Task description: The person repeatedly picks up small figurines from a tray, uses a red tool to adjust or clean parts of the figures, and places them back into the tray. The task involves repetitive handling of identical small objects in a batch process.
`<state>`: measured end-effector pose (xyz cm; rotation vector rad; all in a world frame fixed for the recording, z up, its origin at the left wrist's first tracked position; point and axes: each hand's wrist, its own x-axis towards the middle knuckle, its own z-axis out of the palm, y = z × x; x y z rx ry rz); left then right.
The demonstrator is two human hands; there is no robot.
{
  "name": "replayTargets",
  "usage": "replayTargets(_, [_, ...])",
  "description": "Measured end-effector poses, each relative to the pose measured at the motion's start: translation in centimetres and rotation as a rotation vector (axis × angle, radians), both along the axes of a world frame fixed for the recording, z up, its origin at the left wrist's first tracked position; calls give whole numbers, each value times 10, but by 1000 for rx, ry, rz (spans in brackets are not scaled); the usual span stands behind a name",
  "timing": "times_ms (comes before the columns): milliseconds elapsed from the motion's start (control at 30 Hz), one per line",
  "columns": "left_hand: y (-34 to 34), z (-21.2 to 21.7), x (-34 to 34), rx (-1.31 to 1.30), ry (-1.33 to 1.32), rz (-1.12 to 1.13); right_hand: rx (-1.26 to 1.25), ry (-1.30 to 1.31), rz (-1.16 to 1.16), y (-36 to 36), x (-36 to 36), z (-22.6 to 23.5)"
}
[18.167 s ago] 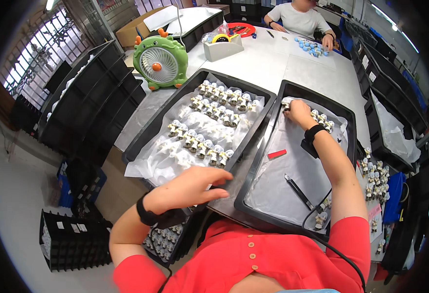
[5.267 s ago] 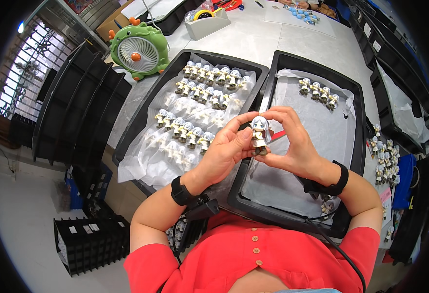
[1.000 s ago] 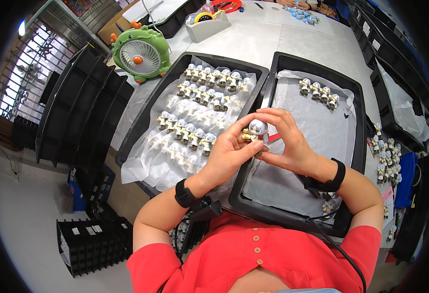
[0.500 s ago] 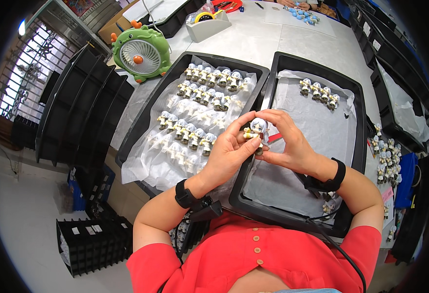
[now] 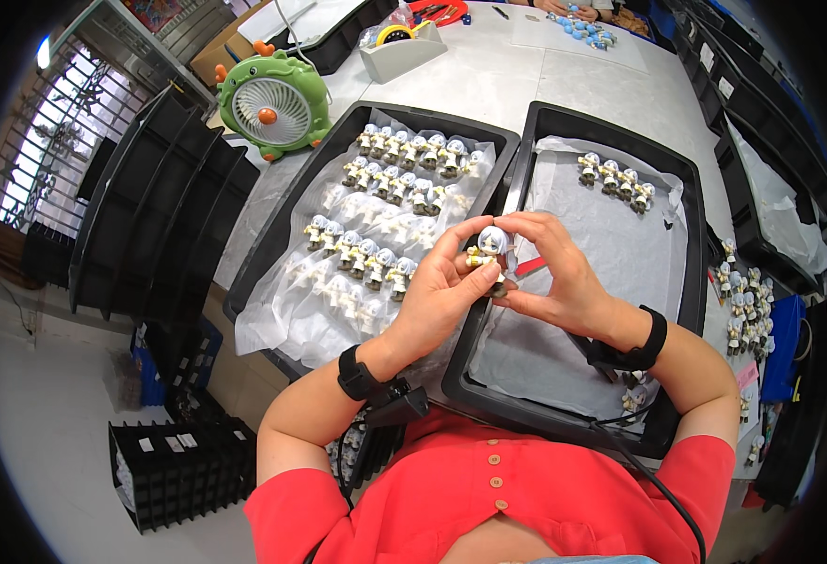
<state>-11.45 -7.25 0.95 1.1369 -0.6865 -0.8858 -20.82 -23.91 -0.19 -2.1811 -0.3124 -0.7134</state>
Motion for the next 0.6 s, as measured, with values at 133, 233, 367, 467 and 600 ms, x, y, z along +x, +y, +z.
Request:
replayTargets(133, [1, -1, 1, -9, -1, -14, 3, 7, -7, 1, 0, 0])
replayTargets(233, [1, -1, 0, -30, 17, -12, 0, 3, -12, 1, -1, -1])
replayTargets(367, [0, 0, -2, -11, 40, 9, -11, -5, -24, -1, -1, -1])
replayTargets(467, [-1, -3, -1, -28, 5, 68, -14, -16, -37, -1, 0, 0])
replayTargets(600, [-1, -5, 1, -44, -26, 67, -60, -49, -47, -1, -1, 5])
